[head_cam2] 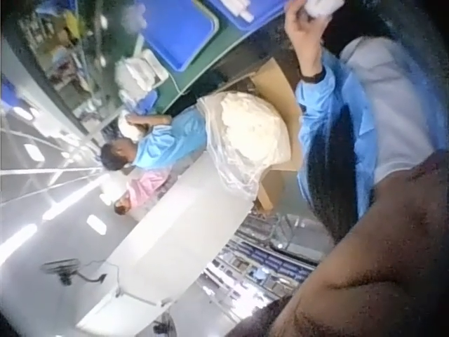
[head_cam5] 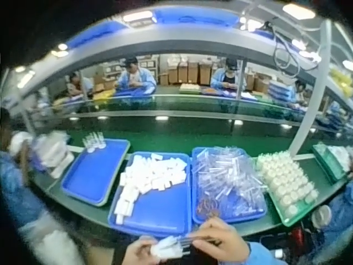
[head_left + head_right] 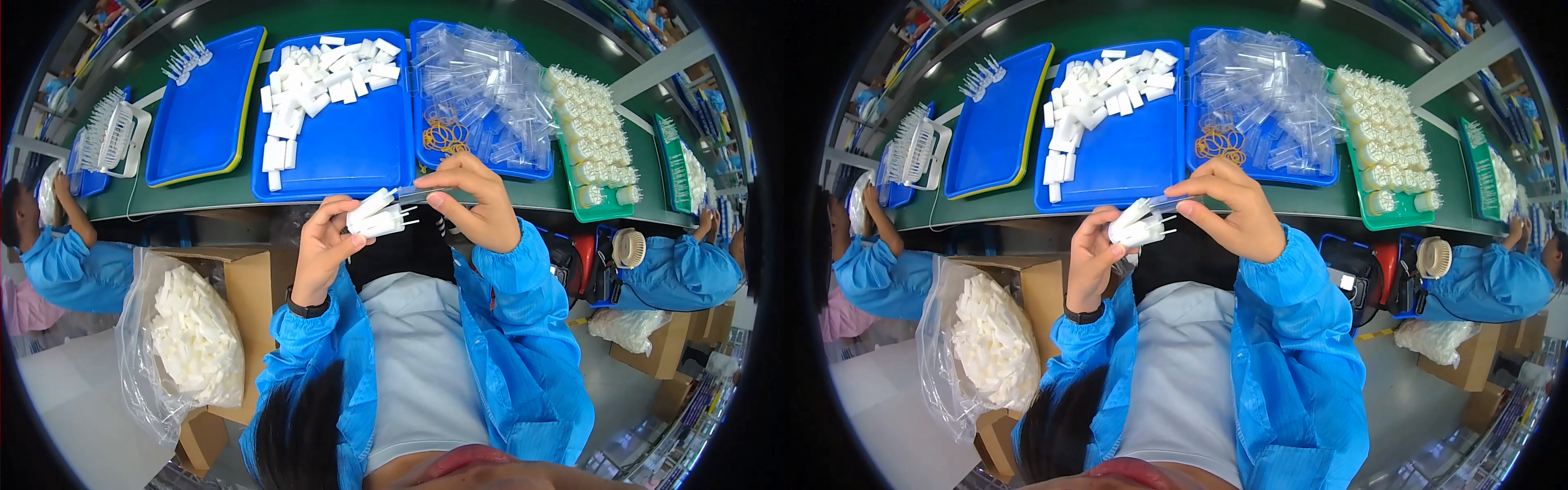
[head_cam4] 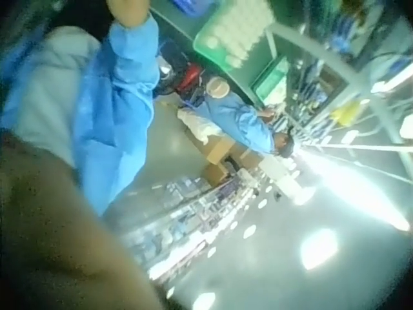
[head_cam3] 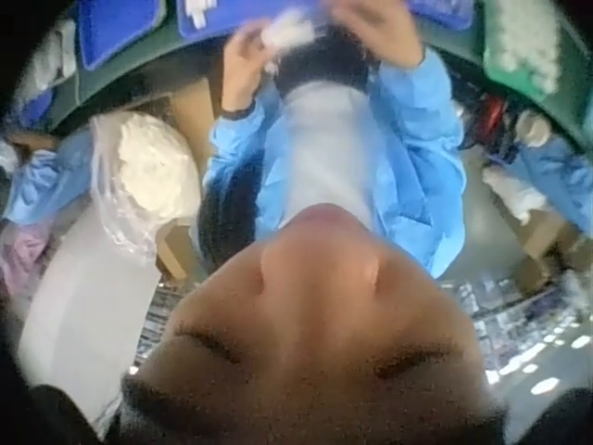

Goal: The person attaches white foam sleeves onto the pins of electronic components by hand, slides clear plastic covers over them, secures bundles of the components with rubber bands, and places the bundles onto a tray.

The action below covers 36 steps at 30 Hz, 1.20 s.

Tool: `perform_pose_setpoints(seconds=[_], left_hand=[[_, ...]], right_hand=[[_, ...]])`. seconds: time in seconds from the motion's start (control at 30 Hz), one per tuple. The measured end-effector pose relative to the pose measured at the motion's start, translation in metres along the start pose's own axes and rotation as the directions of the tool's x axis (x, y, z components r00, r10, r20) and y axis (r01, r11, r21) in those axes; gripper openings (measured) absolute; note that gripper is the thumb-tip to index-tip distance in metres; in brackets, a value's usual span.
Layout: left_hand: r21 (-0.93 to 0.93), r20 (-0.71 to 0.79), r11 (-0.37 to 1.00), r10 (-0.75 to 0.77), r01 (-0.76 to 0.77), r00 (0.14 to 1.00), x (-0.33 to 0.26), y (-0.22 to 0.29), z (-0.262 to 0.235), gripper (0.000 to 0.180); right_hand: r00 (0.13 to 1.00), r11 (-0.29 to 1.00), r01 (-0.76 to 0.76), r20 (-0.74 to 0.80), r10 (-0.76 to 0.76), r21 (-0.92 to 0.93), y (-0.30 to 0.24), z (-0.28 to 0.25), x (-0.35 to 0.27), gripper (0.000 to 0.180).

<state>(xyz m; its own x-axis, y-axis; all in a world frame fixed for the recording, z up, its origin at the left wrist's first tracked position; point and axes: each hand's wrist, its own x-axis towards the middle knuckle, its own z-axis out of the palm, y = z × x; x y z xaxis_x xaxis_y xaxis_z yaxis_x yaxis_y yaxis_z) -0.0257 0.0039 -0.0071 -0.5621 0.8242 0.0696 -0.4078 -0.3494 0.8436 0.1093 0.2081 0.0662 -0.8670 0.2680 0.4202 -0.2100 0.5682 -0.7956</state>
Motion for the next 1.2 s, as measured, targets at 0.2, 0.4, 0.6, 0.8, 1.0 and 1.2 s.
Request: perform_pose_setpoints(seconds=[0.2,0.4,0.6,0.8,1.0,1.2], left_hand=[[0.034,0.015,0.999,0.005,-0.006,1.000,-0.003,0.002,0.001,0.038],[0.045,0.012,0.999,-0.029,0.029,1.000,-0.004,-0.004,-0.006,0.033],[0.156,0.037,0.988,0.013,-0.019,0.999,0.003,0.000,0.001,0.028],[0.207,0.073,0.978,-0.011,-0.004,0.997,0.005,0.003,0.004,0.030],[0.141,0.095,0.990,0.005,-0.018,0.995,0.005,-0.009,-0.005,0.027],[0.064,0.062,0.998,-0.017,0.013,0.998,0.003,-0.012,-0.004,0.027]], right_hand=[[0.993,0.996,-0.078,-0.081,0.081,0.041,-0.004,0.005,0.001,0.018],[0.996,0.999,-0.046,0.074,0.047,-0.016,-0.008,0.012,0.003,0.018],[0.992,0.988,-0.124,0.046,0.120,0.093,-0.016,0.023,0.002,0.021],[0.988,0.981,-0.156,0.034,0.153,0.111,-0.017,0.029,0.001,0.025],[0.988,0.974,-0.109,0.128,0.084,0.198,-0.012,0.028,0.001,0.024],[0.968,0.938,-0.196,0.209,0.139,0.285,-0.016,0.025,0.001,0.031]])
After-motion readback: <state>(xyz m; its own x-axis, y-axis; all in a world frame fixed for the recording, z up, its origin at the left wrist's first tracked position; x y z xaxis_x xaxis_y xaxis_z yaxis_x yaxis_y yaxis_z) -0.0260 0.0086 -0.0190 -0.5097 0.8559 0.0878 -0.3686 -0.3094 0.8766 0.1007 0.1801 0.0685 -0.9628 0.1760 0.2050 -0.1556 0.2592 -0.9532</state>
